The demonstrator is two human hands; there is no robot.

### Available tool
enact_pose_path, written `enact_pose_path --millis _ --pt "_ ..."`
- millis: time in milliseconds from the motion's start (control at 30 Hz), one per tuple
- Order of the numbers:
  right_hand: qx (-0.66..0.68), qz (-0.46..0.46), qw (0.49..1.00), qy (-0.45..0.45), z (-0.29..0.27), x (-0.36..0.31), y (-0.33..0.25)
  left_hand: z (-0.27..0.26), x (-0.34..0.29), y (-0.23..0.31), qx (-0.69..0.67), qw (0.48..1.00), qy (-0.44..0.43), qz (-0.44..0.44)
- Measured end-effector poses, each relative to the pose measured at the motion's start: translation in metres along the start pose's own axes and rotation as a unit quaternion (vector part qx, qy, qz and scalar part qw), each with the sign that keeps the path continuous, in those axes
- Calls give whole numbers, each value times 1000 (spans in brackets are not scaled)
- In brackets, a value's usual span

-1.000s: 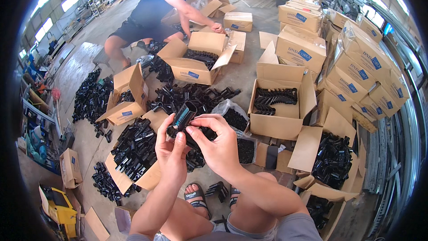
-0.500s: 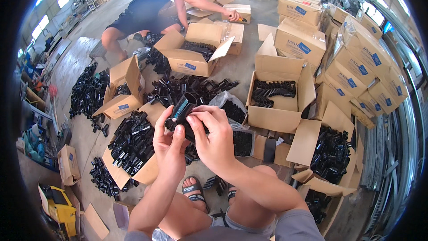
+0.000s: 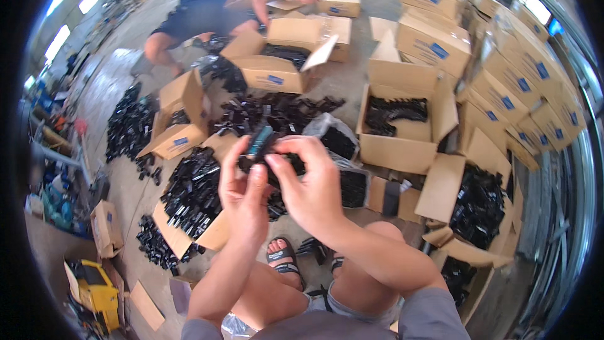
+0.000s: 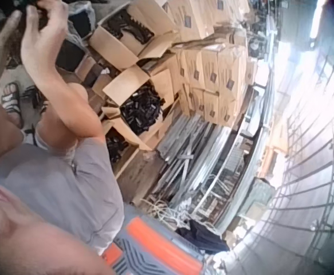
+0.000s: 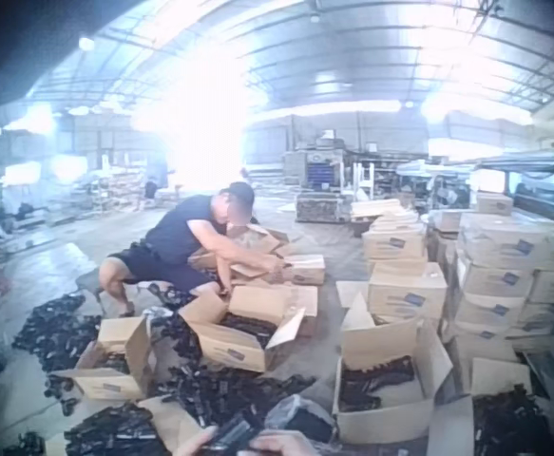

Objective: The person sorts small black plastic components by hand, picking them up from the floor and placing them into a bag.

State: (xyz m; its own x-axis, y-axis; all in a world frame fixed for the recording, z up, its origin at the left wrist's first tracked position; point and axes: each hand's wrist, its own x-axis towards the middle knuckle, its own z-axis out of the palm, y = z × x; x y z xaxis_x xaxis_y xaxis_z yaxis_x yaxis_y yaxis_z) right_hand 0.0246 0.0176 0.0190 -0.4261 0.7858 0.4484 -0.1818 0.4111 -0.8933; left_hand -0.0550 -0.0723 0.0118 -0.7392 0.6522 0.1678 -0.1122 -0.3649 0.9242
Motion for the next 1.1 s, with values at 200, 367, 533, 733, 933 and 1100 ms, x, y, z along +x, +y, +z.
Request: enact_pose_path --millis 200,367,533,733,933,1100 --pt "-58 -73 996 0 1 3 -8 4 -3 3 -37 999 26 8" --pt "-19 -32 999 -19 -10 1 -6 11 -5 -1 -16 1000 24 9" --pt "-83 -79 993 -20 -7 1 4 9 -4 -4 0 999 25 23" --pt "-10 -65 998 -26 -6 2 8 8 -7 -7 -6 1000 24 10" --pt "1 -25 1000 -11 -4 4 0 8 -8 -1 -7 999 34 6" --pt "21 0 999 -41 -5 2 9 4 -6 -9 40 999 14 15"
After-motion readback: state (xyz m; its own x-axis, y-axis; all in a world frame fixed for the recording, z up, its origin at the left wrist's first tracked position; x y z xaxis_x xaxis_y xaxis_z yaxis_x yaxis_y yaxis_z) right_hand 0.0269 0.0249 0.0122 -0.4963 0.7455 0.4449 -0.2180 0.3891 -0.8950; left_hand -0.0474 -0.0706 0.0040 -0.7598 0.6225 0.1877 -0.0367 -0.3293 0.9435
